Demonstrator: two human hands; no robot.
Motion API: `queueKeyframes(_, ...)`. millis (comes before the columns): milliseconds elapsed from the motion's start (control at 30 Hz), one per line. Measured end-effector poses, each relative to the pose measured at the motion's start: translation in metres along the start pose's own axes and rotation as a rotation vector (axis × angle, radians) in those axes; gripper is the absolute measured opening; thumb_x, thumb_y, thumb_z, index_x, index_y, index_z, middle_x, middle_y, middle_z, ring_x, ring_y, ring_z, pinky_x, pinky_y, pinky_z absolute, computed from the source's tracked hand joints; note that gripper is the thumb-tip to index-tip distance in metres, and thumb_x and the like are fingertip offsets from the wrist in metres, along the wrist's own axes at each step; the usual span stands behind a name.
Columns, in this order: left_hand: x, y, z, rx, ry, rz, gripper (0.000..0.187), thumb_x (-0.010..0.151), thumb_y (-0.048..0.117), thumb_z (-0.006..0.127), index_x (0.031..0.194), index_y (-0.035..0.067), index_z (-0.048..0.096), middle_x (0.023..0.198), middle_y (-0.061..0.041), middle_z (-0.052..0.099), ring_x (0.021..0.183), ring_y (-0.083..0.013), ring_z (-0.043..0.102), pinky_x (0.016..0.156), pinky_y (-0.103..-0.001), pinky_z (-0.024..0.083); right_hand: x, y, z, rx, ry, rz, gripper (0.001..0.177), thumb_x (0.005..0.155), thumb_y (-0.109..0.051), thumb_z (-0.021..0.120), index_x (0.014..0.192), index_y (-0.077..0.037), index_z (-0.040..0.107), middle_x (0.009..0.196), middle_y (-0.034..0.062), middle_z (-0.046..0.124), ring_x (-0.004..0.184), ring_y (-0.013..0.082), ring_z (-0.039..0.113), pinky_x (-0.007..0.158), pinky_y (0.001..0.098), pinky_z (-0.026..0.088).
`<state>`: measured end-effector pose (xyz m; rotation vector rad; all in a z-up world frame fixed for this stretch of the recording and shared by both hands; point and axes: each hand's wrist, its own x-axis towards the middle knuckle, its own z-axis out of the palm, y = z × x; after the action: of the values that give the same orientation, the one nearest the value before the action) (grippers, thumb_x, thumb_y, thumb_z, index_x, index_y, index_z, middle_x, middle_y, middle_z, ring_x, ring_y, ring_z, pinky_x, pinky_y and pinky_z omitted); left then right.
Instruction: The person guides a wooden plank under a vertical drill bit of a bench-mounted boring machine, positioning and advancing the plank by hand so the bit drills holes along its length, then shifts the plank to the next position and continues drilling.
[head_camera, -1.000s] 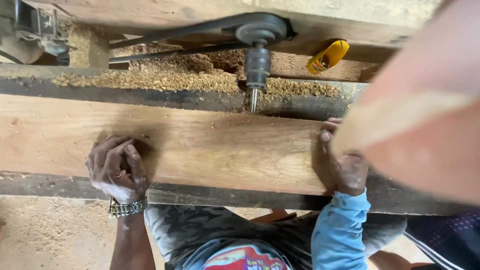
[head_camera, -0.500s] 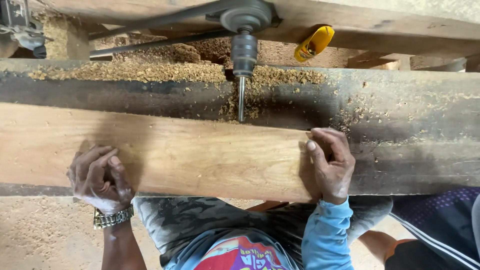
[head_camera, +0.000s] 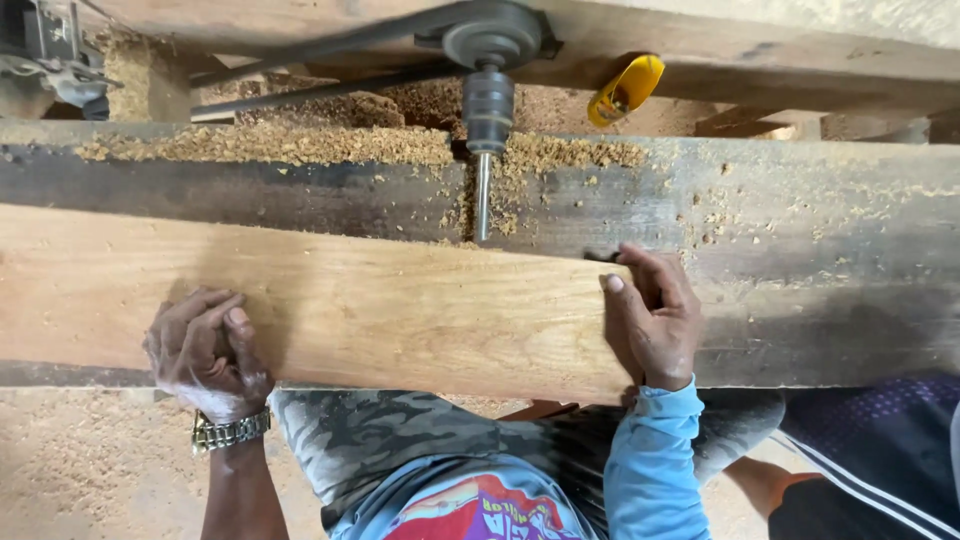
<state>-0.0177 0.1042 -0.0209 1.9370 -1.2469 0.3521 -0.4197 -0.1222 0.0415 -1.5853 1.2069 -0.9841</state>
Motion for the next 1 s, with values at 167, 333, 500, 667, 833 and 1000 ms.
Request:
queueKeyframes(167, 0.000, 0.000, 0.001, 0.000, -0.018, 0.001, 0.019, 0.113, 0.019, 0.061, 0.100, 0.012, 0.073, 0.112, -0.005, 0.075, 0.114, -0.0231, 0.070, 0.110, -0.043, 0.050, 0.000, 0.012, -0.005, -0.100, -0.014, 0.013, 0.027, 0.096, -0.005, 0.076, 0.123, 0.000, 0.073, 0.110, 0.0039, 0.064, 0.098, 0.0100, 0.056, 0.088, 0.0222, 0.047)
queueKeyframes(333, 0.001, -0.006, 0.003, -0.019, 0.020, 0.032, 0.022, 0.115, 0.027, 0.063, 0.101, 0.014, 0.074, 0.107, -0.004, 0.076, 0.108, -0.0213, 0.072, 0.105, -0.043, 0.053, -0.004, 0.006, 0.003, 0.008, 0.042, 0.014, 0.022, 0.096, -0.002, 0.077, 0.118, 0.001, 0.073, 0.106, 0.0032, 0.064, 0.095, 0.0104, 0.059, 0.084, 0.0232, 0.049)
queueKeyframes(500, -0.006, -0.016, 0.006, -0.026, 0.042, 0.045, 0.031, 0.111, 0.035, 0.058, 0.099, 0.013, 0.075, 0.110, -0.004, 0.076, 0.108, -0.0219, 0.073, 0.100, -0.041, 0.052, -0.001, -0.001, 0.001, -0.073, 0.038, -0.021, 0.020, 0.095, -0.001, 0.076, 0.114, 0.001, 0.073, 0.107, 0.0051, 0.067, 0.096, 0.0114, 0.062, 0.084, 0.0248, 0.052)
queueKeyframes(667, 0.002, -0.001, -0.002, 0.055, -0.059, -0.062, 0.033, 0.119, 0.035, 0.059, 0.103, 0.012, 0.076, 0.111, -0.004, 0.075, 0.116, -0.0252, 0.071, 0.106, -0.040, 0.049, 0.003, -0.005, 0.008, 0.026, 0.073, 0.100, 0.018, 0.095, 0.001, 0.075, 0.113, 0.002, 0.073, 0.108, 0.0065, 0.066, 0.097, 0.0115, 0.063, 0.084, 0.0247, 0.052)
queueKeyframes(833, -0.010, -0.015, -0.001, 0.063, -0.045, -0.030, 0.033, 0.117, 0.033, 0.060, 0.098, 0.010, 0.074, 0.109, -0.007, 0.075, 0.111, -0.0232, 0.073, 0.112, -0.046, 0.050, 0.004, -0.011, 0.010, -0.129, 0.072, 0.049, 0.016, 0.095, 0.004, 0.073, 0.110, 0.001, 0.072, 0.113, 0.0099, 0.069, 0.108, 0.0168, 0.066, 0.093, 0.0264, 0.054)
queueKeyframes(1000, -0.004, -0.005, -0.006, 0.079, -0.091, -0.064, 0.032, 0.117, 0.033, 0.060, 0.101, 0.009, 0.072, 0.112, -0.007, 0.074, 0.112, -0.0222, 0.069, 0.115, -0.044, 0.050, 0.002, -0.001, 0.007, -0.042, 0.064, 0.070, 0.016, 0.095, 0.006, 0.072, 0.109, -0.001, 0.072, 0.115, 0.0117, 0.069, 0.115, 0.0196, 0.066, 0.101, 0.0308, 0.055)
